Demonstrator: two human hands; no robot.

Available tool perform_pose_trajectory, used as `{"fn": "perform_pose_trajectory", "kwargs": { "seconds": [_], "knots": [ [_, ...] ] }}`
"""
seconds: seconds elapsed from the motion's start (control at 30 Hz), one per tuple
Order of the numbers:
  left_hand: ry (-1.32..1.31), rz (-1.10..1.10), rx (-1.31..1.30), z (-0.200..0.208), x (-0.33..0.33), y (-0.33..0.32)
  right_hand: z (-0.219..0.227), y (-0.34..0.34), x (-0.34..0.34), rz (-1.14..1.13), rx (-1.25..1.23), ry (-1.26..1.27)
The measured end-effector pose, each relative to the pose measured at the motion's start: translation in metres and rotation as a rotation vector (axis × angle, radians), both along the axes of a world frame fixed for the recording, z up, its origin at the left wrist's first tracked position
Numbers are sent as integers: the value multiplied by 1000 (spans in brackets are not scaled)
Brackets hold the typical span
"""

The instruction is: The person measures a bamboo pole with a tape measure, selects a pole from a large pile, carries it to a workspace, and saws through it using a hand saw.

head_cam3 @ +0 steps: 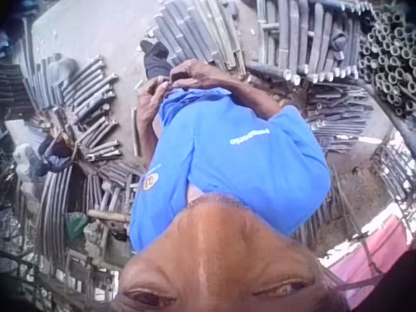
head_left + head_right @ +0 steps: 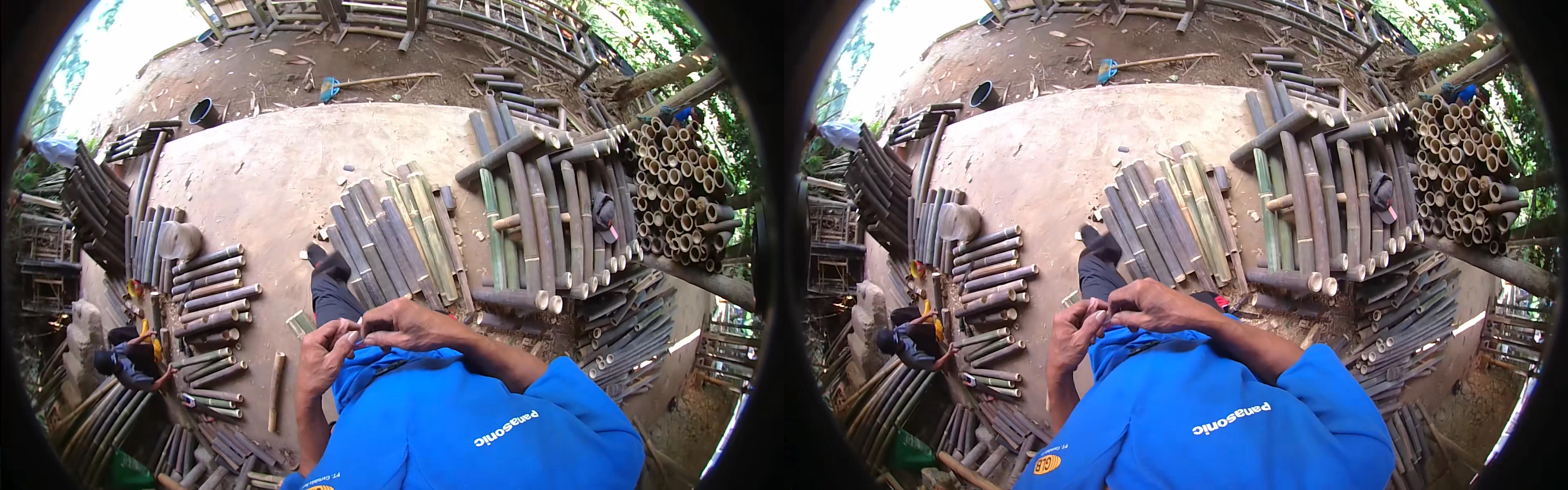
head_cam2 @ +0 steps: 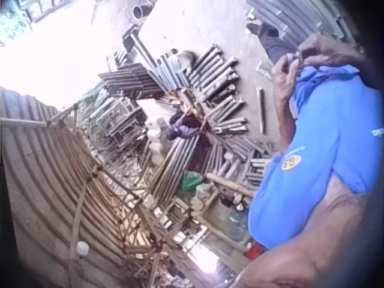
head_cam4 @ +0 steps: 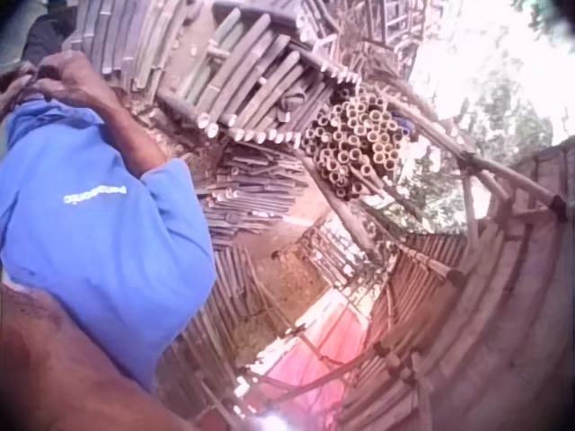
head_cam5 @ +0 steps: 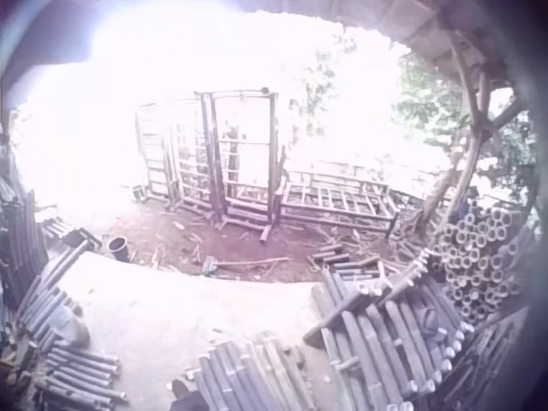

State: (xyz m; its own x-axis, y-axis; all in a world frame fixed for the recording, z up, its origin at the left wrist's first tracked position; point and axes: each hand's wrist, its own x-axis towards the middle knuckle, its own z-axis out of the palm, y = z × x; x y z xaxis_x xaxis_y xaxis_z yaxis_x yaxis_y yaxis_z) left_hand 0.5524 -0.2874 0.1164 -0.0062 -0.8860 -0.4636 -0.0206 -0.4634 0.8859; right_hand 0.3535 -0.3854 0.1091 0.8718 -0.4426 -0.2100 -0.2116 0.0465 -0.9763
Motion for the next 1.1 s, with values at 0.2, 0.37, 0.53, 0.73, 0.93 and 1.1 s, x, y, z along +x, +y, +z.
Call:
{"fn": "perform_pose_trajectory", "kwargs": {
  "seconds": [0.2, 0.37, 0.53, 0.73, 0.93, 1.1],
  "knots": [
    [155, -360, -20, -52, 115, -76, -59, -92, 88, 100, 139, -89],
    [240, -345, 181, -128, 247, -147, -86, -193, 242, 224, 240, 176],
    [-34, 254, 366, -192, 328, -197, -138, -276, 289, -345, 41, 275],
    [-14, 257, 907, -245, 437, -196, -252, -304, 147, -910, 426, 805],
    [-267, -400, 785, -287, 540, -304, -276, -330, 113, -1058, 897, 1080],
    [-646, 416, 566, -345, 542, -448, -327, -521, 184, -714, 422, 885]
  ]
}}
